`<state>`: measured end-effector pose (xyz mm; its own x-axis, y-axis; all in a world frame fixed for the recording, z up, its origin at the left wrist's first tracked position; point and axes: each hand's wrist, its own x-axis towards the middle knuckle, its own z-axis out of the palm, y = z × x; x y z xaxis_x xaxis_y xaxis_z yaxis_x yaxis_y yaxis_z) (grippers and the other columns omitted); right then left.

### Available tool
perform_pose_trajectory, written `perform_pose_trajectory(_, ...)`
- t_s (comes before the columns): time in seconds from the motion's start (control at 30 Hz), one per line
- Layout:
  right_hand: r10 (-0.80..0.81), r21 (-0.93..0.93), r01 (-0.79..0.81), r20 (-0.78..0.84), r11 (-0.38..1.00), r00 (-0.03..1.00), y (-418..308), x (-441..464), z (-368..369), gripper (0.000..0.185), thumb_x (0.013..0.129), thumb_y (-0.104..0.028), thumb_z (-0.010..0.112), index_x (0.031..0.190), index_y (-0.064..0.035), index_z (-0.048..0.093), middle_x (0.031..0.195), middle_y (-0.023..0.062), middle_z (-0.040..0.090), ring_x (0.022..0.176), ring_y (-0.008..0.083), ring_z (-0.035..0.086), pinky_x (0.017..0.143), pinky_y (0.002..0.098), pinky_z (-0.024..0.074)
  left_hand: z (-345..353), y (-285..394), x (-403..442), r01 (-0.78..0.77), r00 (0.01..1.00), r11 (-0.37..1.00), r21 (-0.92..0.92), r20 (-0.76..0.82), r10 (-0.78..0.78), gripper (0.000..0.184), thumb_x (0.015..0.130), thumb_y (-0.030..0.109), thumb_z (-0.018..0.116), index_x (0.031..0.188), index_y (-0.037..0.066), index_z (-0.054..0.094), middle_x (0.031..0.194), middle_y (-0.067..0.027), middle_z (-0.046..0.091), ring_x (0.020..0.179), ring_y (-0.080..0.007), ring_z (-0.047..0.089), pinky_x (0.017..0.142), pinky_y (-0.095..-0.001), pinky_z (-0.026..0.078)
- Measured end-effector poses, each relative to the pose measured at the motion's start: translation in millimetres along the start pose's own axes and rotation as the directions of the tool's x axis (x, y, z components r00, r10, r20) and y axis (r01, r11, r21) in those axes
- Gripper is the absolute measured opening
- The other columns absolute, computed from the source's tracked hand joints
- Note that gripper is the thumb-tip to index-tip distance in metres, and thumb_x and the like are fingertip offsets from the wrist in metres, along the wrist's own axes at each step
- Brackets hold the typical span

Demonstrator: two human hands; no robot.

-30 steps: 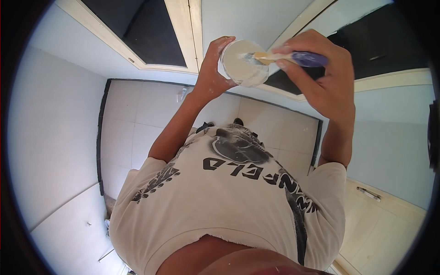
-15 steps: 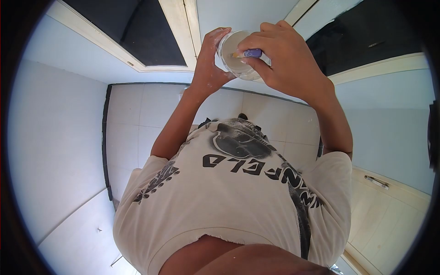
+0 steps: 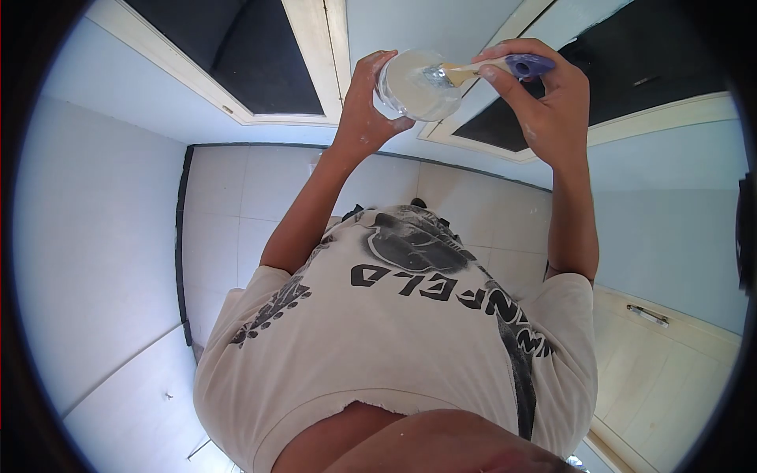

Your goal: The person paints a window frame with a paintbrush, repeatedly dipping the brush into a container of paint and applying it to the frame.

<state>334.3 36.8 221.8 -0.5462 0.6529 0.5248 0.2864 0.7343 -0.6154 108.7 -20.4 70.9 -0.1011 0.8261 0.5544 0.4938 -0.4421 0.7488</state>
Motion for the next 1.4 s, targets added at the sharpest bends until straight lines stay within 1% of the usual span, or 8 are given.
perform_pose_trajectory(0.1,0.200,0.269,-0.166,-0.104,0.949,0.974,11,-7,-1,0.016,0.093,-0.010,0.077,0.106,-0.0009,0.074,0.091,0.0084,0.077,0.087,0.0139,0.073,0.072,0.0263,0.0563,7,-6,0,0.068,0.997,0.994,-0.085,0.029,-0.066,0.096,0.063,0.006,0.089,0.148,0.010,0.045,0.145,-0.0137,0.049,0.137,-0.0330,0.050,0.115,-0.0430,0.044)
perform_pose_trajectory(0.3,0.369,0.411,-0.272,-0.178,0.870,0.912,17,-13,-4,0.017,0.094,-0.003,0.073,0.107,0.0080,0.070,0.097,0.0188,0.075,0.092,0.0215,0.075,0.078,0.0293,0.0606,18,-20,2,0.056,0.998,0.998,-0.031,0.014,-0.055,0.090,0.065,0.010,0.090,0.143,0.006,0.046,0.139,-0.0135,0.053,0.131,-0.0302,0.055,0.112,-0.0408,0.045)
perform_pose_trajectory(0.73,0.670,0.819,-0.237,-0.222,0.522,0.708,79,-9,-23,0.015,0.098,-0.006,0.067,0.109,0.0042,0.065,0.099,0.0148,0.071,0.090,0.0257,0.076,0.085,0.0341,0.0625,65,-36,46,0.149,0.983,0.947,-0.285,0.151,-0.109,0.088,0.072,0.015,0.092,0.143,0.001,0.043,0.132,-0.0159,0.056,0.126,-0.0284,0.057,0.110,-0.0415,0.045)
perform_pose_trajectory(0.93,0.415,0.726,0.078,-0.474,0.683,0.777,75,58,-95,0.016,0.098,-0.006,0.069,0.110,0.0047,0.065,0.100,0.0168,0.072,0.093,0.0277,0.076,0.085,0.0362,0.0630,83,-28,74,0.097,0.990,0.888,-0.449,0.136,-0.039,0.089,0.073,0.014,0.092,0.144,-0.001,0.040,0.134,-0.0175,0.056,0.127,-0.0277,0.057,0.109,-0.0415,0.047)
perform_pose_trajectory(1.1,-0.049,0.342,0.340,-0.638,0.876,0.769,26,134,-147,0.020,0.096,-0.002,0.072,0.112,0.0081,0.065,0.105,0.0218,0.074,0.095,0.0254,0.075,0.089,0.0351,0.0623,84,-25,76,0.088,0.995,0.873,-0.480,0.088,-0.052,0.085,0.073,0.018,0.090,0.144,0.003,0.044,0.133,-0.0133,0.058,0.127,-0.0262,0.057,0.112,-0.0427,0.044)
perform_pose_trajectory(1.17,-0.417,0.017,0.501,-0.532,0.865,0.737,14,160,-162,0.019,0.096,-0.004,0.074,0.111,0.0063,0.068,0.108,0.0181,0.076,0.095,0.0206,0.074,0.087,0.0310,0.0601,78,-23,75,0.072,0.996,0.888,-0.454,0.075,-0.042,0.088,0.073,0.015,0.091,0.144,0.000,0.041,0.133,-0.0163,0.057,0.126,-0.0283,0.057,0.109,-0.0422,0.047)
perform_pose_trajectory(1.3,-0.757,-0.480,0.602,-0.246,0.638,0.606,-1,191,-164,0.013,0.092,-0.002,0.075,0.105,-0.0015,0.073,0.106,0.0096,0.078,0.088,0.0148,0.073,0.076,0.0272,0.0565,69,-29,63,0.111,0.994,0.872,-0.476,0.044,-0.102,0.087,0.073,0.015,0.091,0.143,0.002,0.042,0.132,-0.0154,0.057,0.126,-0.0271,0.057,0.109,-0.0423,0.046)
perform_pose_trajectory(1.4,-0.805,-0.587,0.650,-0.006,0.482,0.593,5,175,-137,0.016,0.089,0.002,0.074,0.104,-0.0024,0.072,0.100,0.0125,0.076,0.084,0.0228,0.073,0.073,0.0292,0.0565,64,-35,51,0.101,0.993,0.869,-0.483,0.002,-0.114,0.085,0.073,0.016,0.091,0.142,0.002,0.043,0.132,-0.0148,0.058,0.124,-0.0261,0.058,0.109,-0.0421,0.046)
